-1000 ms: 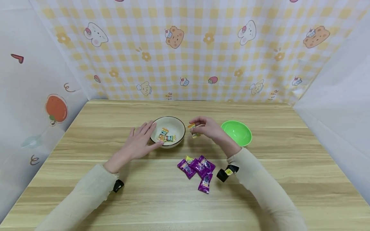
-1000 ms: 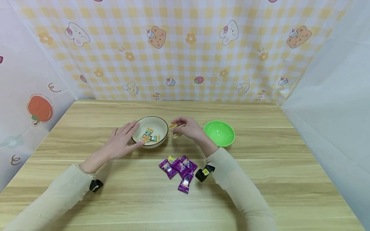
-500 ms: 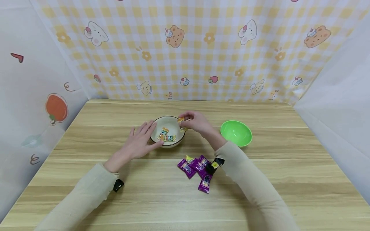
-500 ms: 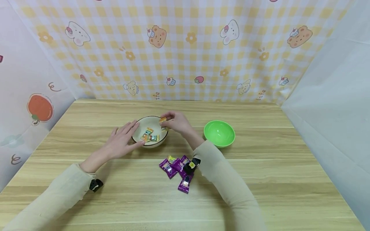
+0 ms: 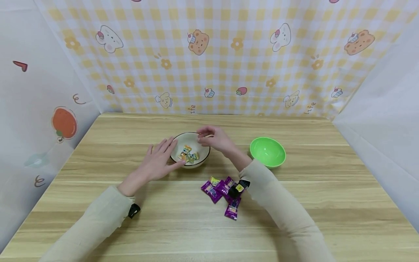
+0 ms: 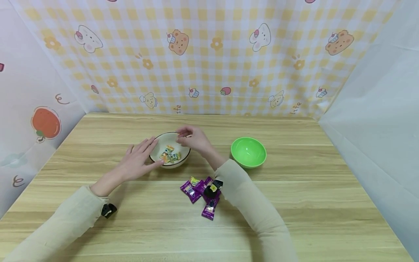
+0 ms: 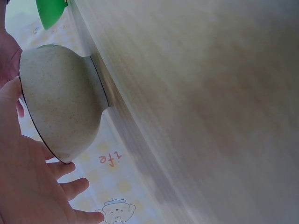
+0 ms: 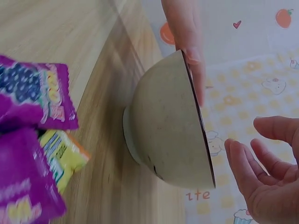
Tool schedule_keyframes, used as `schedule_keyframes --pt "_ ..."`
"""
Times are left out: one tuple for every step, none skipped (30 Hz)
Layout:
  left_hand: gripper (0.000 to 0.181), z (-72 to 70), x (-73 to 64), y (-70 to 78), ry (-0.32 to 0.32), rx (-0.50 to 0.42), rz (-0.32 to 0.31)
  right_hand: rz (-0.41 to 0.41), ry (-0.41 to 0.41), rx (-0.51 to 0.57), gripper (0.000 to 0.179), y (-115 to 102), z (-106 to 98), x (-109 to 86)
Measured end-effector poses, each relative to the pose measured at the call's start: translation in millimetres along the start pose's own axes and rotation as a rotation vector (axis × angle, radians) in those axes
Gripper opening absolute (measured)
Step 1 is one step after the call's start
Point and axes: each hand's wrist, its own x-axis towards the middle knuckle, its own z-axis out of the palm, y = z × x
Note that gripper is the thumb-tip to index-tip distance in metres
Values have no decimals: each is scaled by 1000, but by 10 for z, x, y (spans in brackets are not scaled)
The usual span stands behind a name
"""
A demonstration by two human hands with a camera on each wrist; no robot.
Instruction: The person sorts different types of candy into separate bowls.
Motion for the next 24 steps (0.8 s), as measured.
schedule_keyframes --pt "89 1 0 0 1 2 -1 0 -5 2 31 2 -20 -19" --pt "89 5 2 -1 2 4 -1 -1 -12 4 32 7 -43 -39" --pt "89 7 3 -4 2 6 -1 -2 -20 5 32 14 -69 -61" --pt "89 10 5 -6 3 9 -1 -2 -29 0 32 19 -98 -86" --pt "89 12 6 -8 1 10 -2 -2 -40 -1 33 27 -129 -111" --pt "89 15 7 -9 3 11 -2 -2 -53 -5 33 39 -162 -138" --pt "89 18 8 -11 4 12 -2 -2 -67 -12 33 48 -195 -171" --pt "89 21 10 -13 7 14 -2 -5 -83 -23 33 62 -228 -203" --pt "89 20 8 -11 9 16 -2 -8 -100 -38 34 81 -260 -237" --pt "88 19 7 -9 10 15 -1 -10 -118 -56 33 98 -289 -274" --pt "88 16 5 -5 10 14 -1 -15 -135 -78 33 122 -315 -308" --pt "88 12 3 -2 12 11 0 -21 -153 -109 32 150 -336 -342" --pt "88 9 2 1 12 10 0 -35 -172 -146 32 182 -352 -376" --pt "88 4 -1 5 11 8 0 -47 -187 -191 31 220 -363 -406" --pt "88 0 -4 10 10 4 1 -57 -201 -235 31 261 -370 -434" --pt "88 -3 -4 13 9 -1 1 -66 -216 -273 30 301 -371 -461" --pt "87 -5 -4 16 8 -2 1 -74 -230 -313 30 344 -371 -484" --pt "87 -5 -5 17 8 -3 0 -78 -247 -343 30 388 -368 -506" --pt "87 -4 -5 17 7 -1 0 -83 -262 -376 30 425 -362 -528" --pt "87 -4 -5 17 7 0 0 -80 -276 -395 30 461 -355 -547" --pt "87 -1 -4 16 7 1 0 -85 -296 -403 30 492 -347 -564" --pt "87 3 -3 13 8 3 -2 -86 -315 -410 30 523 -339 -579" --pt "87 5 -3 11 9 6 -1 -87 -331 -422 30 548 -331 -593" --pt "87 6 -3 10 11 7 -2 -88 -348 -426 29 571 -323 -604"
